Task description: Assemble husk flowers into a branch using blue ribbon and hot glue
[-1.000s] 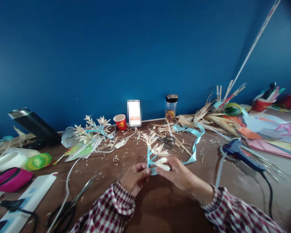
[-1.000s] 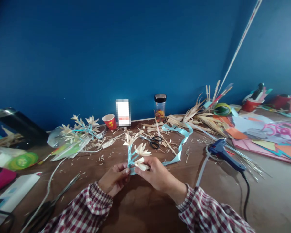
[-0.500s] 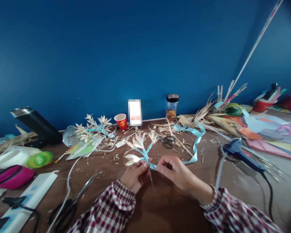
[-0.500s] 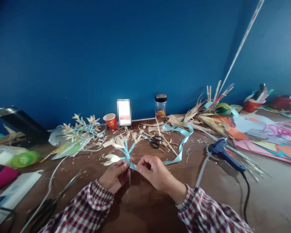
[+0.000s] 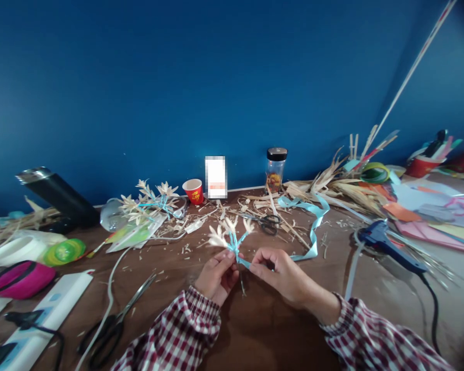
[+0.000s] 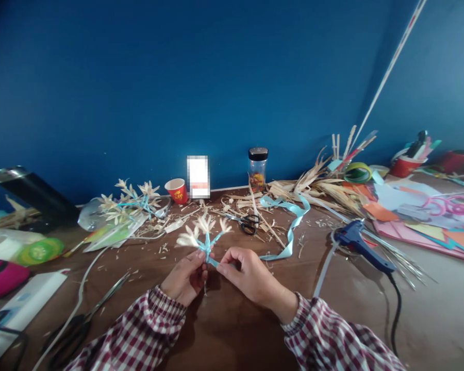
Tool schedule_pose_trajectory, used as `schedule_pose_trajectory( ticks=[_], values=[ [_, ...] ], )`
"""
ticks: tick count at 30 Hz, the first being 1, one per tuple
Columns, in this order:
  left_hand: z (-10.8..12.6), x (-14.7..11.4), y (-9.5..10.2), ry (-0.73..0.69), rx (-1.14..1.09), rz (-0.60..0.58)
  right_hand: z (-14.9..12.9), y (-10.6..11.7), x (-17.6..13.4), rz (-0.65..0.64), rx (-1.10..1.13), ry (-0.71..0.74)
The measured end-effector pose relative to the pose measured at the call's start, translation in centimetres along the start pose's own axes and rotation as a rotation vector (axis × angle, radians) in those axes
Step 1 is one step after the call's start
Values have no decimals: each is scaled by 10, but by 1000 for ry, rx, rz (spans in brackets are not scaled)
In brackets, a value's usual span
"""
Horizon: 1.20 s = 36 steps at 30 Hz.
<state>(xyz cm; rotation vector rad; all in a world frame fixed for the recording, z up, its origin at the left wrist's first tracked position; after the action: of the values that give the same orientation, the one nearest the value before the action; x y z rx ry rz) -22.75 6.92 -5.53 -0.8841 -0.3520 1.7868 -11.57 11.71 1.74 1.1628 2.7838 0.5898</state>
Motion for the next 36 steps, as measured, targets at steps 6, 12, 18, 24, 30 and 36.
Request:
schedule_pose_trajectory(
  ticks=[6, 12, 18, 24, 30, 36],
  values=[
    [6, 2, -3, -52, 99, -57, -8, 7, 0, 29, -100, 44],
    [9, 0, -2, -82, 192, -27, -7, 19, 1, 145, -203, 94],
    [13, 1, 0, -97, 208, -23, -21, 49, -14, 472, -259, 169],
    [23, 0, 4, -160, 188, 27, -15, 10, -15, 114, 61, -42],
    [27, -7, 0, -203, 162, 54, -6, -32, -23, -136, 193, -109],
    [27, -8, -2, -192, 173, 34, 8, -39, -18, -124, 201, -117]
  ],
)
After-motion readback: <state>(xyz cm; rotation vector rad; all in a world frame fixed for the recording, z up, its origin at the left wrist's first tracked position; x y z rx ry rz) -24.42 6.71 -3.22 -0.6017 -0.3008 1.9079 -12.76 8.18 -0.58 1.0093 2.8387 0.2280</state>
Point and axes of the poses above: each hand's wrist, its own x-axis towards the middle knuckle, its own y-axis out of the back of the hand, z = x × y, the point moved 10 cm from there along x, towards the middle knuckle, and after that the axes turned 2 degrees about -z, right-handed, at the moved point
